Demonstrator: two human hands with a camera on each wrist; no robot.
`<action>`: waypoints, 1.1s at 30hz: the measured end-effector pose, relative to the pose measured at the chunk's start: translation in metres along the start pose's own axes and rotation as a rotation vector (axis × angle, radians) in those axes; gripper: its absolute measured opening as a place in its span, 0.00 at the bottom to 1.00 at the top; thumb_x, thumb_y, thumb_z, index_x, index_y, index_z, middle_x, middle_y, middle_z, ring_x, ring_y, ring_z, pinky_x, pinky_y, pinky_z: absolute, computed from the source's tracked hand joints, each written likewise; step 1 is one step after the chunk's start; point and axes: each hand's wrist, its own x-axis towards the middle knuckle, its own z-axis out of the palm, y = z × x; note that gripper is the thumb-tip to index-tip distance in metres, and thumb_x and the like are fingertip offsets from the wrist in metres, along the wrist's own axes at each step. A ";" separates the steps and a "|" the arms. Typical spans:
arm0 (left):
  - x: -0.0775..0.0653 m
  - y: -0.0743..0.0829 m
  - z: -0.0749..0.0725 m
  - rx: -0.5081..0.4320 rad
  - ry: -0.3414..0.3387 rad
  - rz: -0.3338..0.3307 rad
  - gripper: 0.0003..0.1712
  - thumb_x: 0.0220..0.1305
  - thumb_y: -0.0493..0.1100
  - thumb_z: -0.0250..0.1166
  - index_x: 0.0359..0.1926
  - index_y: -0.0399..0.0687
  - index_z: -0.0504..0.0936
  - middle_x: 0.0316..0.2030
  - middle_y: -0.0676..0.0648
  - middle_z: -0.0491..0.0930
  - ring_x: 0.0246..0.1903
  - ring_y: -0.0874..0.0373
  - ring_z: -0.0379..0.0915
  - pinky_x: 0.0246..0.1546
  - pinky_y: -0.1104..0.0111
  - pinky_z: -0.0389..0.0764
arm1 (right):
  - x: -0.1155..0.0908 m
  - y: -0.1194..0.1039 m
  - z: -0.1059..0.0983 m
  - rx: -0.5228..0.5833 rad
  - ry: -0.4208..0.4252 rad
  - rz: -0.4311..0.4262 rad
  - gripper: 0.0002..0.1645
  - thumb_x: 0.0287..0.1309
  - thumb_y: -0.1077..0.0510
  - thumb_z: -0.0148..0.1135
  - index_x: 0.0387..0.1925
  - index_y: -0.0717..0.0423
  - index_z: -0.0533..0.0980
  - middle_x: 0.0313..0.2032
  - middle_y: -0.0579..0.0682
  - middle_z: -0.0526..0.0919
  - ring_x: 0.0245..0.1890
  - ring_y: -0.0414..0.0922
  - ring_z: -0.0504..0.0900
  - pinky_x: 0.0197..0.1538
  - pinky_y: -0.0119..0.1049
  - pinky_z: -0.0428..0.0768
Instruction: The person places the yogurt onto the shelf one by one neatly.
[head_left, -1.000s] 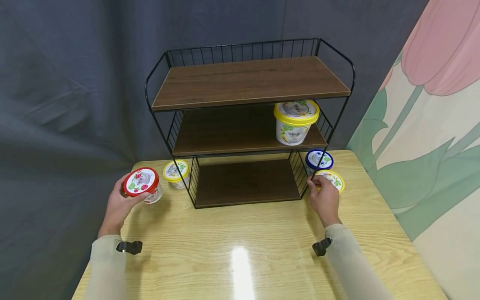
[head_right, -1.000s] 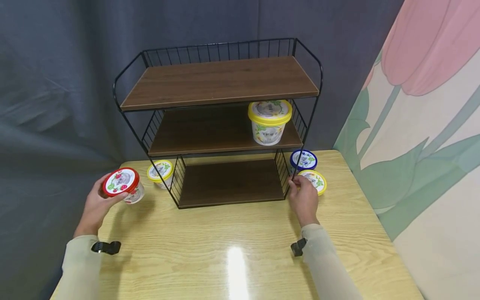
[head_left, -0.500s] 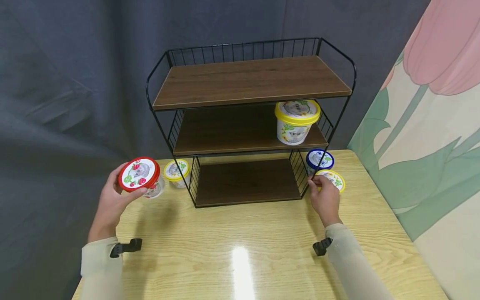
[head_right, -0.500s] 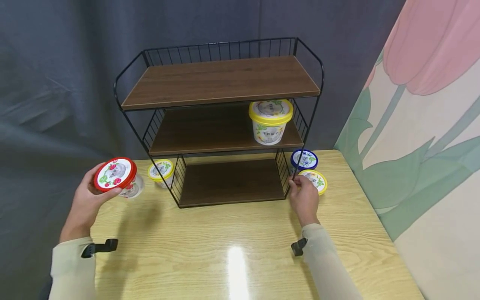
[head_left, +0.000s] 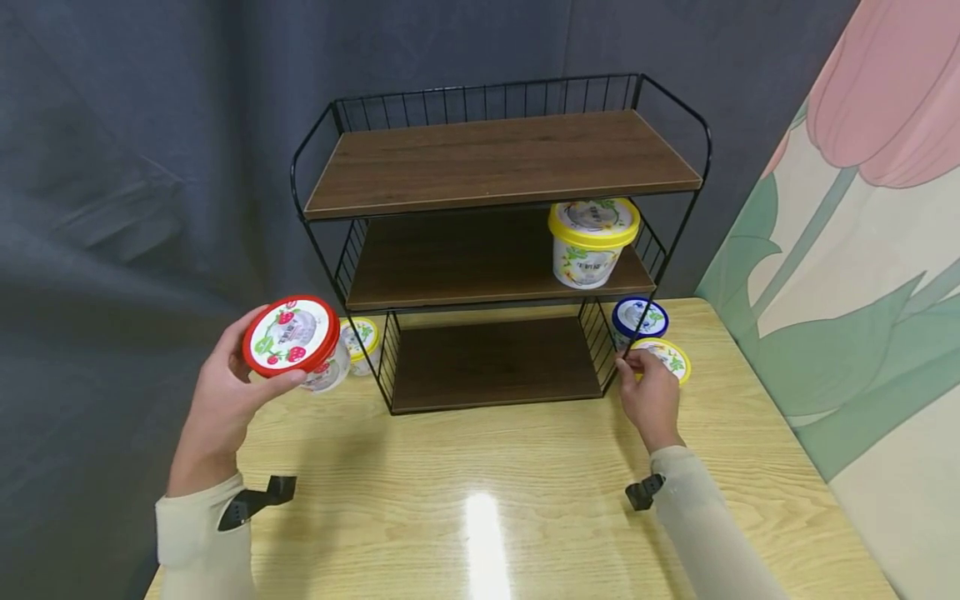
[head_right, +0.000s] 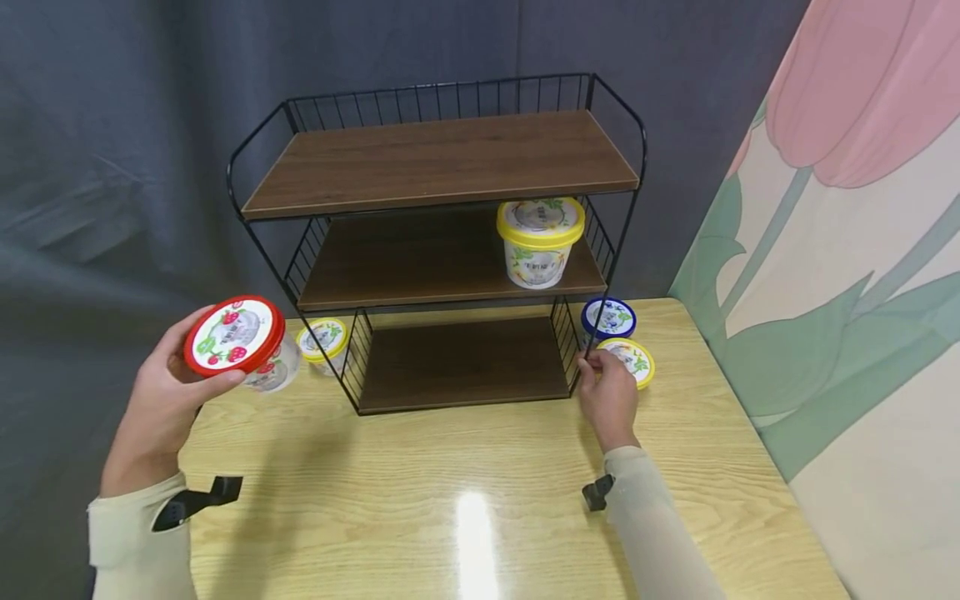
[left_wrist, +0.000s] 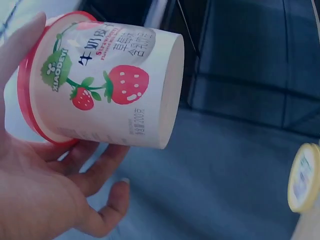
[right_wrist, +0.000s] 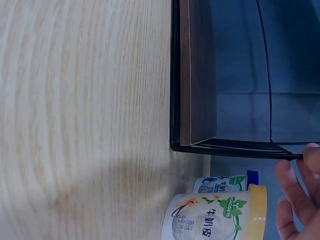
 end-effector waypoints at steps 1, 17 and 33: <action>0.000 0.004 0.003 0.006 -0.008 0.005 0.49 0.58 0.35 0.72 0.75 0.55 0.58 0.61 0.57 0.65 0.57 0.60 0.61 0.41 0.81 0.82 | 0.000 0.000 0.000 0.000 -0.002 0.001 0.10 0.66 0.60 0.62 0.42 0.65 0.80 0.42 0.64 0.87 0.42 0.61 0.86 0.49 0.55 0.81; 0.020 0.056 0.055 -0.154 -0.114 0.005 0.48 0.56 0.34 0.73 0.74 0.51 0.59 0.61 0.50 0.67 0.56 0.54 0.65 0.44 0.77 0.83 | 0.000 0.000 0.000 -0.003 -0.005 0.000 0.10 0.66 0.60 0.62 0.43 0.64 0.80 0.42 0.64 0.87 0.42 0.61 0.86 0.50 0.55 0.81; 0.041 0.090 0.095 -0.090 -0.177 -0.054 0.52 0.53 0.47 0.77 0.74 0.63 0.58 0.65 0.51 0.68 0.61 0.53 0.65 0.52 0.69 0.82 | -0.001 -0.001 -0.002 -0.012 -0.010 0.003 0.10 0.67 0.60 0.61 0.43 0.64 0.81 0.42 0.64 0.87 0.43 0.60 0.86 0.50 0.55 0.81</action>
